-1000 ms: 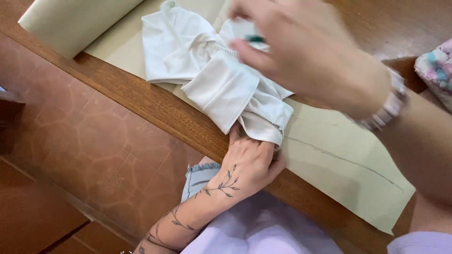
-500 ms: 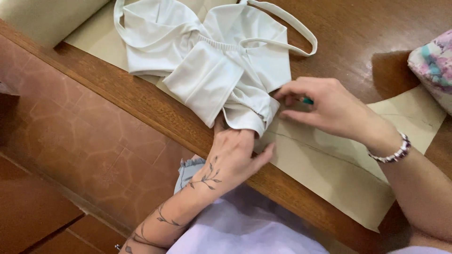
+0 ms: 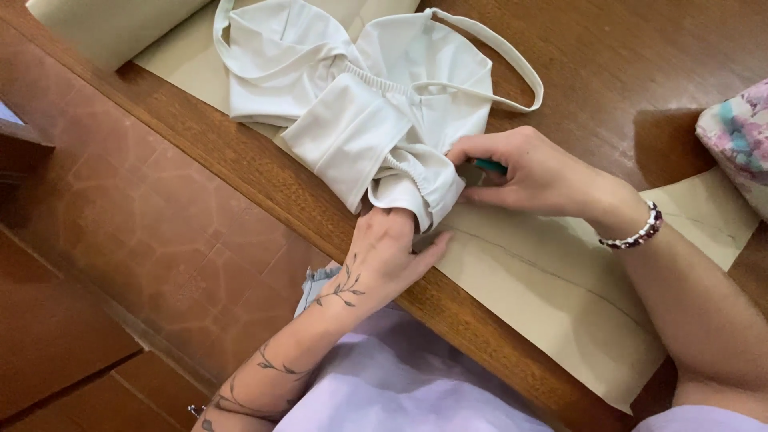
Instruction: The person is tracing the outline of a white garment onto brown pattern paper using a pencil to create a sewing pattern.
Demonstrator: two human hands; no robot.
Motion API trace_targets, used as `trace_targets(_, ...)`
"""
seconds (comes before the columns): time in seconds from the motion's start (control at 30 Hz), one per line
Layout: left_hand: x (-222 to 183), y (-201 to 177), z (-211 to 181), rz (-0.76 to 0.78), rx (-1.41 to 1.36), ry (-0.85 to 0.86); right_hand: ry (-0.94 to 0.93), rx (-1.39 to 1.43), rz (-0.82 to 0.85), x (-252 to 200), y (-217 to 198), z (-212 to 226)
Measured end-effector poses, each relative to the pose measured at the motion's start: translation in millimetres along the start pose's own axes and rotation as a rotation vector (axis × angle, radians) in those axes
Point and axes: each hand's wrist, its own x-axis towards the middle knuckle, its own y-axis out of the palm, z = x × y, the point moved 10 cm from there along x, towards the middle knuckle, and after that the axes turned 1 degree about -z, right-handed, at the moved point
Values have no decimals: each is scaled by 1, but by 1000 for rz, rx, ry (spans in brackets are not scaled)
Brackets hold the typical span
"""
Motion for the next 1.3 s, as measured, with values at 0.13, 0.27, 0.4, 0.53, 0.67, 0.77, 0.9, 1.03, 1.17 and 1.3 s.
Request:
trace_targets(0.13, 3, 0, 5, 59, -46, -81, -91, -10, 78, 5, 2, 5)
trace_targets(0.27, 4, -1, 4, 67, -67, -102, -139, -22, 120, 11, -1, 2)
trace_targets(0.4, 3, -1, 6, 56, -79, -114, -206, -100, 77, 12, -2, 4)
trace_targets(0.53, 3, -3, 5, 27, -69, -111, -248, -64, 37, 9, -5, 4)
trace_targets(0.67, 4, -3, 4, 13, -62, -96, -222, -126, 47, 9, 0, -4)
trace_targets(0.77, 4, 0, 8, 52, -70, -138, -237, -232, 49, 9, 1, -7)
trace_targets(0.9, 5, -4, 8, 48, -79, -175, -234, -237, 86, 12, 5, -15)
trace_targets(1.03, 2, 1, 11, 102, -83, -189, -224, -242, 56, 13, 4, -14)
trace_targets(1.17, 4, -6, 5, 79, -121, -155, -209, -250, 50, 12, 5, -16)
trace_targets(1.3, 5, -12, 2, 73, -176, -138, -234, -286, 27, 7, 9, -14)
